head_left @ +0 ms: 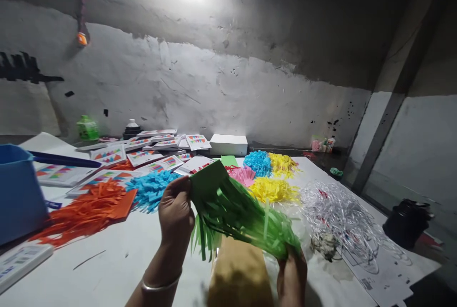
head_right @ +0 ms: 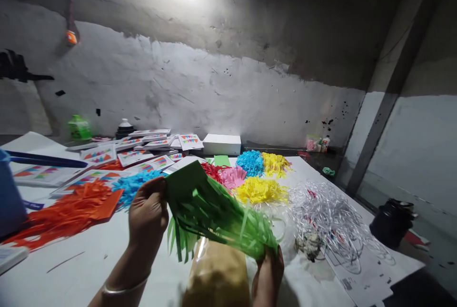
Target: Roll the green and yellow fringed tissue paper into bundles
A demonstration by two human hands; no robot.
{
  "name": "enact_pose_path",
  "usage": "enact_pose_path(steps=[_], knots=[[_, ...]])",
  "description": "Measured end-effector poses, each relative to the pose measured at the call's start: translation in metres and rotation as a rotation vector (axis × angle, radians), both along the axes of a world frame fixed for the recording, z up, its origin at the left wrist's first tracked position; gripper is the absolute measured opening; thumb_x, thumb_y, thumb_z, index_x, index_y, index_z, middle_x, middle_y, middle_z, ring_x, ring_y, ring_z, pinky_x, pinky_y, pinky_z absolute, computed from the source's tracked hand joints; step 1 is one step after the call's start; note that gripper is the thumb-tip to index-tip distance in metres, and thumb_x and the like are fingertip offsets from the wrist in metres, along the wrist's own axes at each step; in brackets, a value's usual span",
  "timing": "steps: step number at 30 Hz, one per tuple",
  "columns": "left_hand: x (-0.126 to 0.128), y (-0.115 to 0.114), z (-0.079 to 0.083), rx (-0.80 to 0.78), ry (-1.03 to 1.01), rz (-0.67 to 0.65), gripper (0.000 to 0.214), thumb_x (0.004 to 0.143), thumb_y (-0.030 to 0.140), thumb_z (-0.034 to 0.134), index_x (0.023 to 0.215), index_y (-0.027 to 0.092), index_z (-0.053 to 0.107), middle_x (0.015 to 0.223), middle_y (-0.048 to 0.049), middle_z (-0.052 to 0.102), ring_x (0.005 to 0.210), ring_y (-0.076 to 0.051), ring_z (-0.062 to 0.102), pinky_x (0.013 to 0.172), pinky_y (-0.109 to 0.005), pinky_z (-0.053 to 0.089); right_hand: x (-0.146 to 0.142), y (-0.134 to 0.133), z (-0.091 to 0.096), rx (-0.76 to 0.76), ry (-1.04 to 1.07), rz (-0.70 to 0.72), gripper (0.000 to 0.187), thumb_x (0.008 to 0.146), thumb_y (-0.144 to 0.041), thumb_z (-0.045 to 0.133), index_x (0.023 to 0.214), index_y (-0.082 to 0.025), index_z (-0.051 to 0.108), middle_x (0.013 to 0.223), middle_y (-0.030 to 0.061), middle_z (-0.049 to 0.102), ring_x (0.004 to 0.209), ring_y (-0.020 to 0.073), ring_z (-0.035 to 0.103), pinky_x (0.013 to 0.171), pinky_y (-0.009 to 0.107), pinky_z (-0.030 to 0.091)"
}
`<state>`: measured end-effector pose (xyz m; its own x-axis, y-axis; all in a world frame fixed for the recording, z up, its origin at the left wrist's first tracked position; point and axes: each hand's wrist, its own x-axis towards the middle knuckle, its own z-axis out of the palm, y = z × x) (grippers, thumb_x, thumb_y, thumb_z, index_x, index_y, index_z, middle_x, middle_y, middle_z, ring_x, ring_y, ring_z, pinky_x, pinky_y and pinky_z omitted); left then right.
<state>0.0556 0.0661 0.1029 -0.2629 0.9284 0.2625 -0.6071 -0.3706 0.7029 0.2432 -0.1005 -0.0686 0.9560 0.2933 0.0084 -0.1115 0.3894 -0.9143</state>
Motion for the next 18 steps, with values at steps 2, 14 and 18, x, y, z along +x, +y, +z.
enact_pose_path(steps=[2,14,18], knots=[[-0.001,0.000,0.000,-0.020,-0.007,-0.001,0.016,0.067,0.020,0.075,0.082,0.018,0.070,0.074,0.0033,0.066,0.068,-0.012,0.061,0.067,-0.026,0.050,-0.002,-0.001,-0.005,0.054,0.030,-0.039,0.037,0.072,-0.046,0.063,0.099,-0.021,0.059,0.091,0.0030,0.071,0.080,0.0194,0.068,0.064,0.029,0.056],[-0.008,0.012,0.001,-0.028,-0.145,0.080,0.011,0.071,0.012,0.072,0.078,0.019,0.067,0.076,0.0050,0.067,0.071,-0.010,0.063,0.072,-0.023,0.052,0.008,0.006,-0.026,0.078,0.079,-0.186,0.039,0.086,-0.052,0.068,0.102,-0.017,0.064,0.096,0.0047,0.069,0.077,0.0152,0.066,0.064,0.030,0.056],[-0.011,0.022,-0.001,-0.006,-0.156,0.139,0.011,0.072,0.012,0.071,0.080,0.019,0.067,0.077,0.0045,0.068,0.072,-0.011,0.064,0.073,-0.024,0.054,0.011,0.010,-0.037,0.025,0.103,-0.256,0.039,0.082,-0.054,0.069,0.097,-0.018,0.064,0.085,0.0019,0.070,0.071,0.0161,0.068,0.063,0.031,0.056]])
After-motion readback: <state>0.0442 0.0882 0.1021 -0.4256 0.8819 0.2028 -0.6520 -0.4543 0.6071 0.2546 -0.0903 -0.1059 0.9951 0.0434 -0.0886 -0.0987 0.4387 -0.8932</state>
